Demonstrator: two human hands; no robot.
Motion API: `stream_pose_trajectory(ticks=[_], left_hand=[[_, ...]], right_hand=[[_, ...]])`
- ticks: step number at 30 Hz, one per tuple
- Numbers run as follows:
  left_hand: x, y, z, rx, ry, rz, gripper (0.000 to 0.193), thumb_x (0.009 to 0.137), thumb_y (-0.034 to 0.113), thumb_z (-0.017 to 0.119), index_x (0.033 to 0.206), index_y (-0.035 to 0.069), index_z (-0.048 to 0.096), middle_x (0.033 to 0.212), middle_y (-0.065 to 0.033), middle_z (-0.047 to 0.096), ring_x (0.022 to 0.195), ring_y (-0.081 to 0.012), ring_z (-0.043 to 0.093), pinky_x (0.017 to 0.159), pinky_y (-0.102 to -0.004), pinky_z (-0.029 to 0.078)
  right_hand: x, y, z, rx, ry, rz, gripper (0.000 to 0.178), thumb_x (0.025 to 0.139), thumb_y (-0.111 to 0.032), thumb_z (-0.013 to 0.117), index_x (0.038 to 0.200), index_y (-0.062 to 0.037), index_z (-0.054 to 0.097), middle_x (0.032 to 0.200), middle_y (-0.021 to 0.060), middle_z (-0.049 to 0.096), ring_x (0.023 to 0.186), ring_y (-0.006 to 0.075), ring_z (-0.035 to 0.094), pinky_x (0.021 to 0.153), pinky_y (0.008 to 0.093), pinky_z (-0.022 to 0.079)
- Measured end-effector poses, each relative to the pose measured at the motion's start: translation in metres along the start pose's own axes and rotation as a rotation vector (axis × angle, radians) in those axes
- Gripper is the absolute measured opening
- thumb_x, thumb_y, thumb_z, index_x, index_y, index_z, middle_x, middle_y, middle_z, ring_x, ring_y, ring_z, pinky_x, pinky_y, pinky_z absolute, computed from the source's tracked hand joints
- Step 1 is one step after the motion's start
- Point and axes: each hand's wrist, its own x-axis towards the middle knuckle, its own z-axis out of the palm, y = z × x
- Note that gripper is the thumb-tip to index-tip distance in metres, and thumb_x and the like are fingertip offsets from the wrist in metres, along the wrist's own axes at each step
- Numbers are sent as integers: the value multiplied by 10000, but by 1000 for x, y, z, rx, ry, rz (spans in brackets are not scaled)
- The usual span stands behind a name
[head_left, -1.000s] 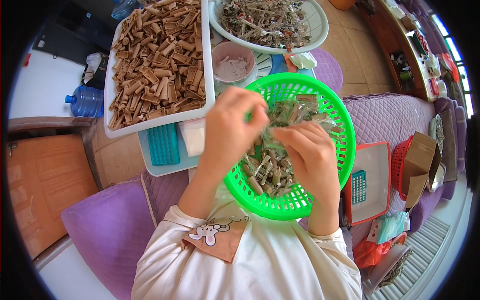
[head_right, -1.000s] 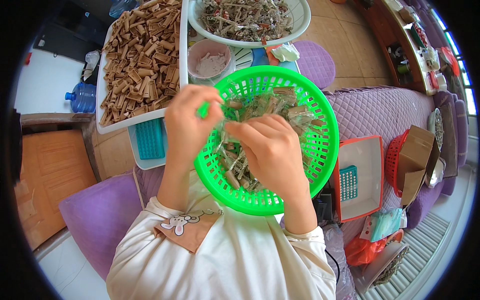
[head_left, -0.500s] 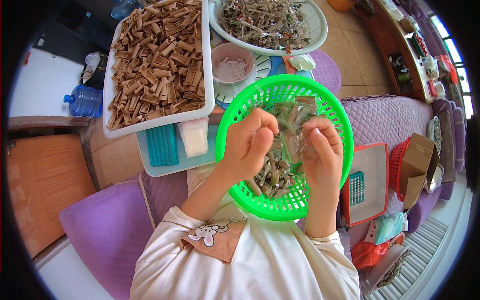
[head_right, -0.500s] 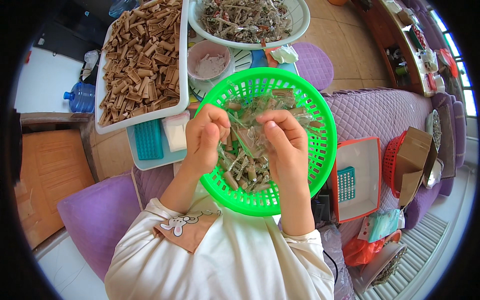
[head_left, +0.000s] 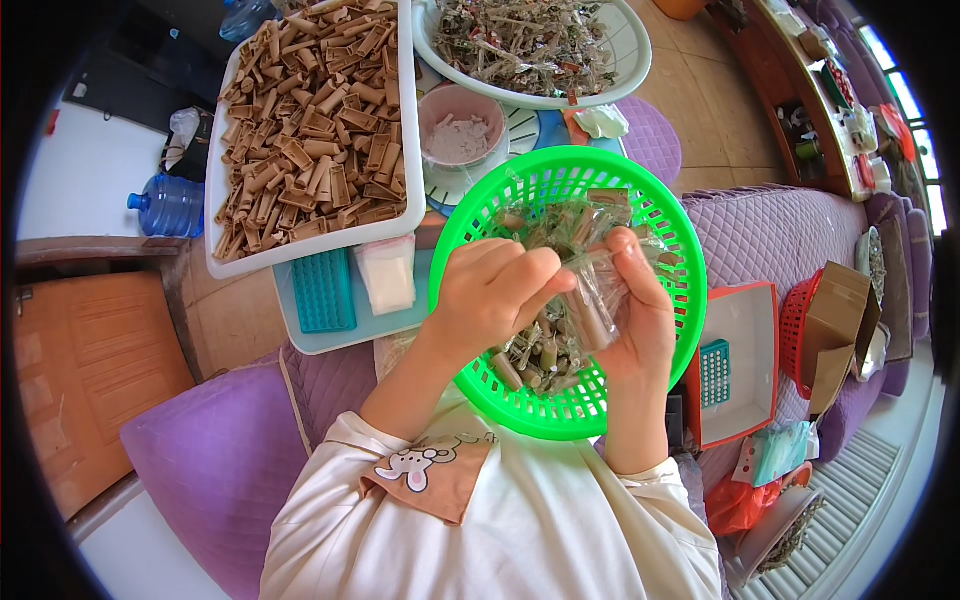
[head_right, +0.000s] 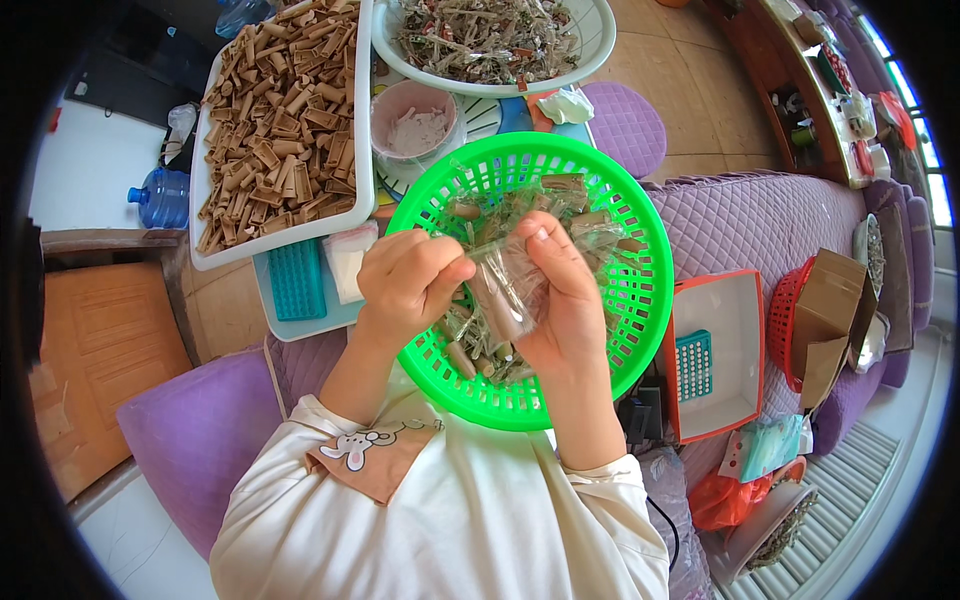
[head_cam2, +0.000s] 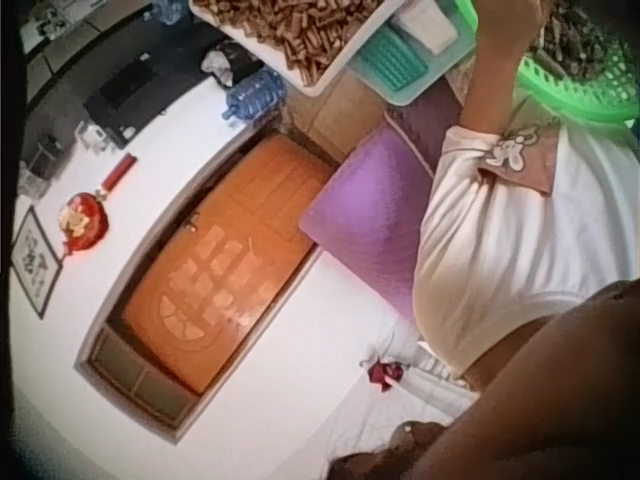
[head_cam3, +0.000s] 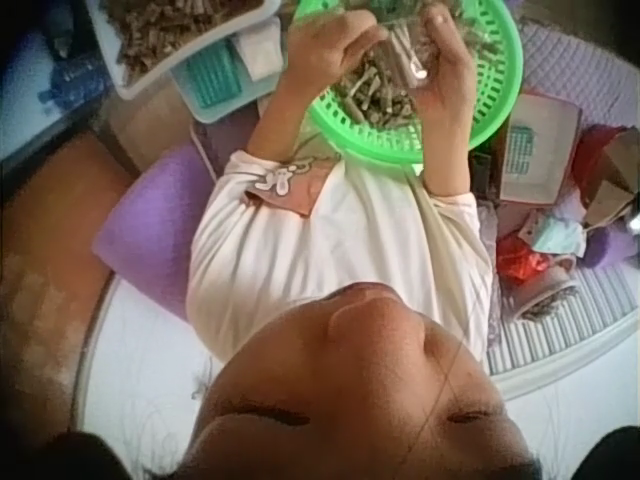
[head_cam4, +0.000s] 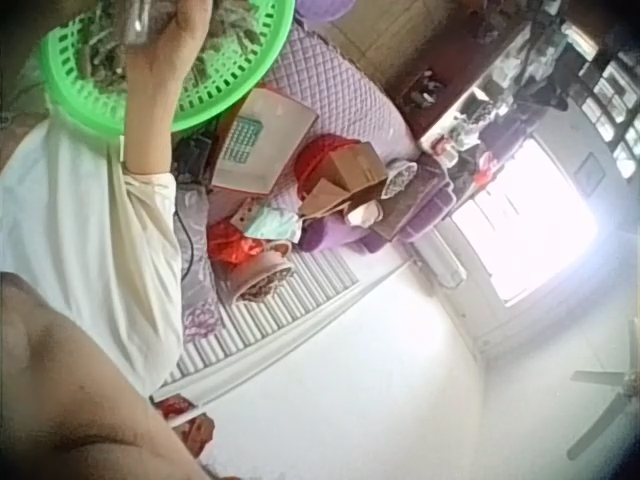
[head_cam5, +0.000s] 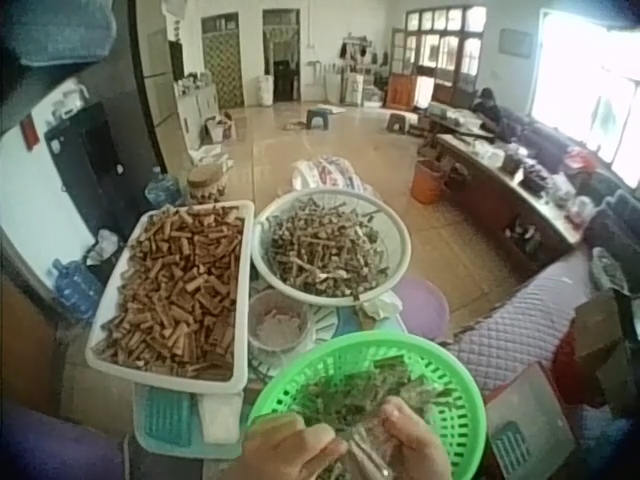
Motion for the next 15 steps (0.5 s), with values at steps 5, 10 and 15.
stream_pose_trajectory(ticks=[5, 10, 15], left_hand=[[5, -10, -6, 74, 5, 330, 212, 695, 216, 668, 724, 105, 490, 539, 8, 261, 419, -101, 330, 375, -241, 280], [12, -12, -11, -14, -121, 582, 198, 669, 230, 644, 733, 123, 490, 558, 21, 243, 435, -85, 303, 379, -218, 260], [-12, 4, -19, 95, -484, 553, 173, 666, 233, 620, 783, 126, 550, 550, 35, 274, 440, -75, 353, 389, -211, 294]], right_hand=[[-5, 3, -13, 304, -90, 184, 109, 851, -121, 400, 832, -54, 484, 803, 88, 554, 742, 237, 582, 689, 413, 490], [-13, 3, -18, 254, -119, 142, 161, 757, -115, 413, 609, -55, 393, 564, 17, 363, 476, 143, 366, 471, 298, 370], [-27, 0, -32, -210, 193, 162, 257, 730, -1, 547, 572, -95, 369, 542, -2, 381, 467, 94, 396, 421, 247, 333]])
